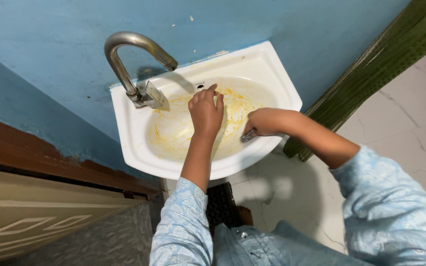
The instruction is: The person scrubs the inside of a white sink and around the base of the faucet using a scouring pad.
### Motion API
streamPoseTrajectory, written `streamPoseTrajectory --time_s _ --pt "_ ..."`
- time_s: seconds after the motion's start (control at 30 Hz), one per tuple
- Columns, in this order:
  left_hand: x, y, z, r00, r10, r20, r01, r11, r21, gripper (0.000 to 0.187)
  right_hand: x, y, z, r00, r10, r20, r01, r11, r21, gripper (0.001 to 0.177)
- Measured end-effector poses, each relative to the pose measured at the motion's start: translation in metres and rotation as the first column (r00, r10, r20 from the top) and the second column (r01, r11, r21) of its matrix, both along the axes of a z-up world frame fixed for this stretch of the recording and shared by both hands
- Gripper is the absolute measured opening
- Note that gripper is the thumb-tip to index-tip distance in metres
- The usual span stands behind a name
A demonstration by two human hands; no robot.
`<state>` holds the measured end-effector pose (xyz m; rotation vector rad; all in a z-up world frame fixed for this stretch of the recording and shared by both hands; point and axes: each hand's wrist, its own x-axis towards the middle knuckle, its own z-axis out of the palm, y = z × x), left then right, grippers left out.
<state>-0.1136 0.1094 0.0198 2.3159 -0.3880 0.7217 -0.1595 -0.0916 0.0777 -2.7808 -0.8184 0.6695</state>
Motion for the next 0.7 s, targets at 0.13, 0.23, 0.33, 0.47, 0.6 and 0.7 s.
streamPoseTrajectory --time_s 0.13,0.23,0.33,0.47,0.6,0.7 --pt "-0.003 0.010 0.007 0.998 -0.011 -0.063 0.009 0.999 -0.044 0.033 0.023 0.017 -0.029 0.992 0.083 -0.094 -0.096 0.983 -0.155 0.020" --pt "-0.005 0.018 0.008 0.998 0.041 -0.054 -0.042 0.999 -0.026 0.033 0.052 -0.006 -0.041 0.957 0.117 0.266 -0.054 0.971 -0.233 0.018" --pt "-0.004 0.022 0.005 0.998 0.056 -0.041 -0.058 0.998 -0.034 0.031 0.074 -0.019 -0.042 0.719 0.260 0.644 -0.237 0.963 -0.124 0.028" --pt "-0.002 0.020 0.002 0.999 0.043 0.013 -0.043 0.999 0.012 0.031 0.092 -0.025 -0.028 0.659 0.204 0.724 -0.205 0.975 -0.088 0.037" --pt "0.001 0.020 0.001 0.999 0.050 -0.008 -0.049 0.999 0.021 0.031 0.080 -0.034 -0.033 0.780 0.061 0.623 -0.069 0.998 -0.010 0.033" --pt "0.001 0.019 0.002 0.999 0.039 -0.003 -0.038 0.998 0.042 0.031 0.053 -0.030 -0.052 0.936 0.096 0.339 0.010 0.955 -0.297 0.021"
